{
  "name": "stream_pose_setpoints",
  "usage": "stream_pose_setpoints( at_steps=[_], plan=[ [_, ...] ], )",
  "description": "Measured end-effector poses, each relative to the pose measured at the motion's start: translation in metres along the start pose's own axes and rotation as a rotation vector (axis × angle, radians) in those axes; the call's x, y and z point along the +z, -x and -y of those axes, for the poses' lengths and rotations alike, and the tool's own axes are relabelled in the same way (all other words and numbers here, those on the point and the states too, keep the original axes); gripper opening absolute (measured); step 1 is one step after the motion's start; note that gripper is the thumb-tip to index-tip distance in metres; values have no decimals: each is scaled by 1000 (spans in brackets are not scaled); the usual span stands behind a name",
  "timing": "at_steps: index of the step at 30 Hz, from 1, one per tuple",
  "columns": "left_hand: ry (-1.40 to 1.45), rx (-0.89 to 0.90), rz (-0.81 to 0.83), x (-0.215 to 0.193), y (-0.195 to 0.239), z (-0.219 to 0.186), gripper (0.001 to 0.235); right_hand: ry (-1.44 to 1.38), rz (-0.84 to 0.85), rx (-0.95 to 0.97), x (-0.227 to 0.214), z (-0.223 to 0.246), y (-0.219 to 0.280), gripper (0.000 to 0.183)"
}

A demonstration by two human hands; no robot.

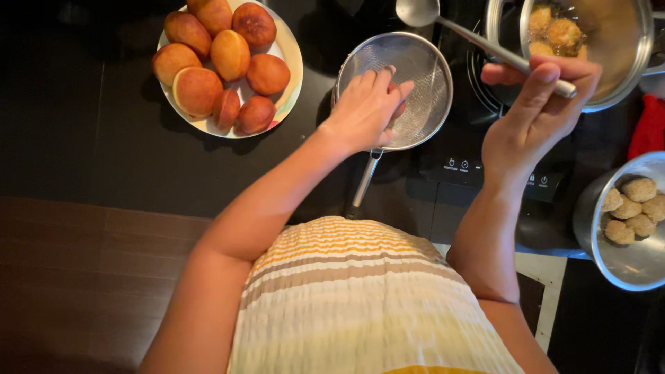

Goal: The person fries round food items in a pot of hot oil on an induction cooktop. They use a slotted spoon to turn the items and remove them from the oil, placing them into a strainer to drain.

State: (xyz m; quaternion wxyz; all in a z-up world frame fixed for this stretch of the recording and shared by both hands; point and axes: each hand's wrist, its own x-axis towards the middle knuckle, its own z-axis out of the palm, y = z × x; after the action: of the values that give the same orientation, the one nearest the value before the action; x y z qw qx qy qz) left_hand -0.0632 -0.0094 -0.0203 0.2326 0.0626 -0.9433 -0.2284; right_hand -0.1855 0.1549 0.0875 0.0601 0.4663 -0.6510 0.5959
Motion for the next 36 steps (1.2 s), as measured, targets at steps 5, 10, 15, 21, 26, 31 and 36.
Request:
stream_pose_setpoints(
  at_steps=[5, 10, 15, 21, 26, 31, 36],
  plan=[
    [-19, -181, 275, 2, -12, 5, 51, -20, 12, -13, -6, 2, 7, 32],
    [193, -155, -232, -49, 9, 51, 56, -43, -6, -21, 3, -2, 7, 30],
    [-65, -293, -154, -94, 22, 119, 59, -30, 120, 32, 22, 0, 14, 26],
    [-219, -310, -76, -73, 31, 136, 58, 64, 243, 156, 55, -4, 32, 16],
    [-277, -300, -10, -69, 32, 137, 65, 87, 306, -16, 104, -24, 14, 15],
    [-317, -417, -111, -83, 54, 116, 82, 184, 356, -152, 129, -20, 13, 12],
    [-578, -655, 75, -75, 75, 81, 106, 229, 360, -217, 130, -13, 19, 10]
  ],
)
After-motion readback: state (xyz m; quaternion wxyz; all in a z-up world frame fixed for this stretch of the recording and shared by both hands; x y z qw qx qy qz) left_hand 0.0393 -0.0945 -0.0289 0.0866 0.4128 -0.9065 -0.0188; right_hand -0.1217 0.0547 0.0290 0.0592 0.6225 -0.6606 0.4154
